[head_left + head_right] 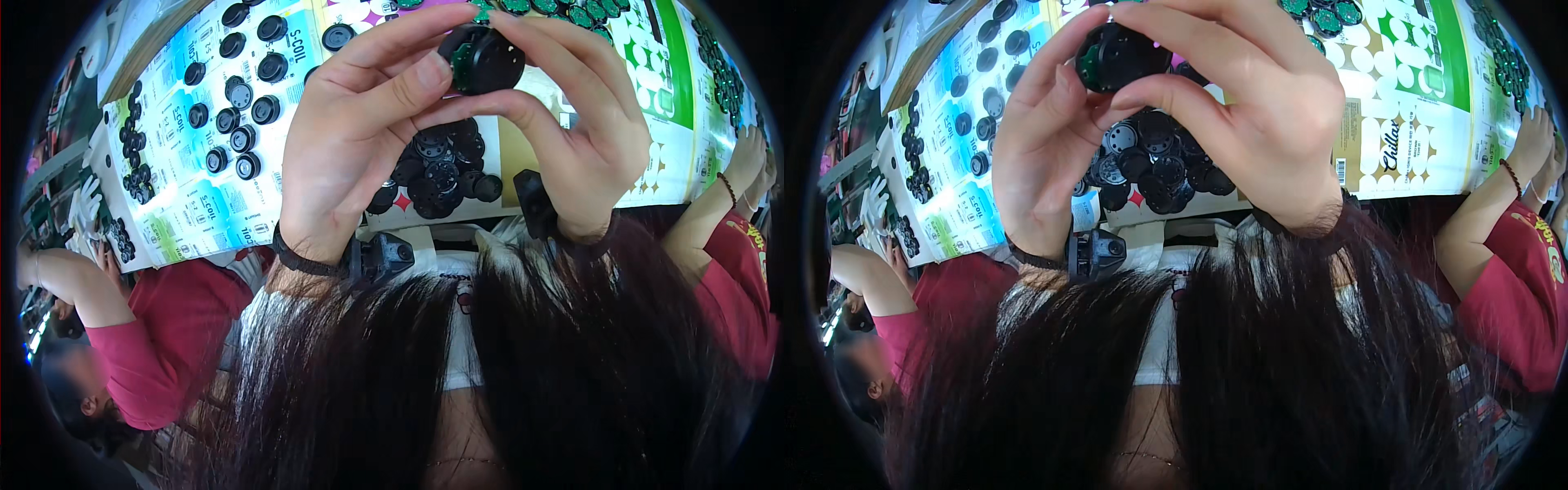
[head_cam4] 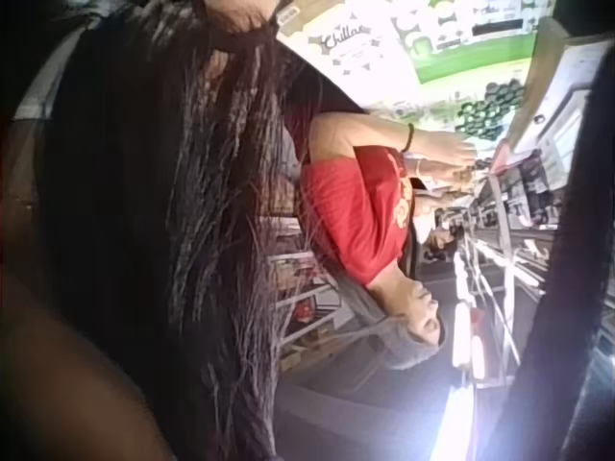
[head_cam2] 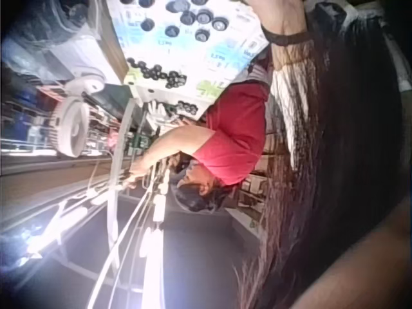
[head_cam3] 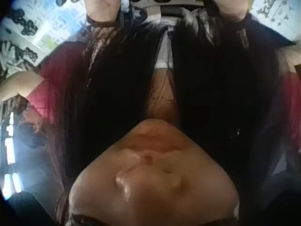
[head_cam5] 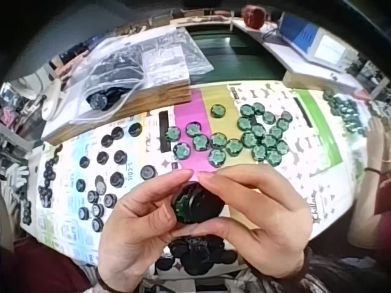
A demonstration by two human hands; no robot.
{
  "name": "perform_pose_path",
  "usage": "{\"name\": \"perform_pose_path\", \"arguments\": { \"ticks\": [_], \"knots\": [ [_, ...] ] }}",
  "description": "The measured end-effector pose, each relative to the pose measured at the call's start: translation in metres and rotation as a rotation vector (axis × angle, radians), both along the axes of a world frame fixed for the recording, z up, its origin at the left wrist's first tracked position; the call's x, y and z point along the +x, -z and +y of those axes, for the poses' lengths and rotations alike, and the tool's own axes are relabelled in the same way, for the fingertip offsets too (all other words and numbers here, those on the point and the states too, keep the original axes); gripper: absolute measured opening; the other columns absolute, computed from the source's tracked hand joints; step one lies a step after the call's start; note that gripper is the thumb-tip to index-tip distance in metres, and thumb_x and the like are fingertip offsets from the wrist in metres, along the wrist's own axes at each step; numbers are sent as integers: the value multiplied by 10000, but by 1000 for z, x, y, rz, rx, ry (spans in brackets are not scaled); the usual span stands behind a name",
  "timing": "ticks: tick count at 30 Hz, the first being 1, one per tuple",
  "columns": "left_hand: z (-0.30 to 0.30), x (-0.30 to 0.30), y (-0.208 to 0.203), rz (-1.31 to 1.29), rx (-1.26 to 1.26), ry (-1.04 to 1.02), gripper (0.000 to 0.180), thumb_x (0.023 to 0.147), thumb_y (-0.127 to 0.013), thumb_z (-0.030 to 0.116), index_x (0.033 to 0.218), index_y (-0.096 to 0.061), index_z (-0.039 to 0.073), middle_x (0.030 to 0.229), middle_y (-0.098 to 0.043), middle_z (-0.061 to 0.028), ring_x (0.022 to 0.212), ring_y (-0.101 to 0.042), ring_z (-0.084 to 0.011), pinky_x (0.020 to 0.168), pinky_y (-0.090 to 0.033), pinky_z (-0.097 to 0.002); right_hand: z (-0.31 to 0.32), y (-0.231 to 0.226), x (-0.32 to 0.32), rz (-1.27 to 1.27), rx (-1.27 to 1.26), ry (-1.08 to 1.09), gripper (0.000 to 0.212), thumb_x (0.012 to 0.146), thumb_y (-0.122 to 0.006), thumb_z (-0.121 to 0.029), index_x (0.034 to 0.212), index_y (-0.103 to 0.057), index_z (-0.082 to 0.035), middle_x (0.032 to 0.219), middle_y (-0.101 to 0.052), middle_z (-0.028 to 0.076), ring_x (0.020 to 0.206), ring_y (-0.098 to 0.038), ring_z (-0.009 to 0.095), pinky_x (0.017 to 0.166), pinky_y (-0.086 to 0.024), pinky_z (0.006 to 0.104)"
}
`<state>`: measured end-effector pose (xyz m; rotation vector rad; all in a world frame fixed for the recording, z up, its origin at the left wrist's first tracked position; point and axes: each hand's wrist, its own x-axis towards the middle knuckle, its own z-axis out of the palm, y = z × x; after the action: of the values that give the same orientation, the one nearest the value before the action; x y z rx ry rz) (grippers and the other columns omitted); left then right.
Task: Assembling small circular electronic components by snapping together plastic housings and internal circuit boards.
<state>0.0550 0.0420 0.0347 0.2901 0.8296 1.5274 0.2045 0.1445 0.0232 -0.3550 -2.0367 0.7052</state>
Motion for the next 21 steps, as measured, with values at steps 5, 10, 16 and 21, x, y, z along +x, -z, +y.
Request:
{"name": "perform_pose_path", "arguments": {
  "ticks": [5, 10, 16, 21],
  "knots": [
    [-2, 1, 2, -18, 31, 1, 484, 820, -638, 75, 1255, -457, -35, 1189, -547, -162, 1060, -563, -230, 896, -481, -346, -12, -24, -2, -160, 22, 77, 440, 598, -760, -13, 1025, -651, 2, 1002, -624, 113, 905, -604, 211, 782, -479, 283],
    [-3, 0, 5, -29, 28, 3, 515, 799, -663, 79, 1255, -458, -41, 1202, -538, -164, 1077, -554, -237, 921, -461, -349, -12, -23, -2, -179, 31, 67, 479, 578, -772, -40, 1041, -654, -13, 1006, -624, 114, 917, -600, 220, 787, -478, 288],
    [6, 4, 6, 89, 107, 21, 396, 825, -638, 90, 1192, -530, -14, 1122, -583, -160, 999, -597, -263, 825, -527, -357, -12, -26, -1, -195, 29, 61, 484, 577, -774, -48, 1046, -656, -22, 995, -619, 105, 902, -598, 214, 774, -478, 286],
    [1, 0, -1, 305, 174, 135, 571, 866, -581, 292, 1303, -388, -20, 1233, -504, -167, 1138, -508, -286, 968, -427, -398, -15, -51, -8, -492, 150, 59, 485, 580, -772, -52, 1050, -654, -21, 989, -615, 105, 889, -596, 214, 762, -478, 282]
  ]
}}
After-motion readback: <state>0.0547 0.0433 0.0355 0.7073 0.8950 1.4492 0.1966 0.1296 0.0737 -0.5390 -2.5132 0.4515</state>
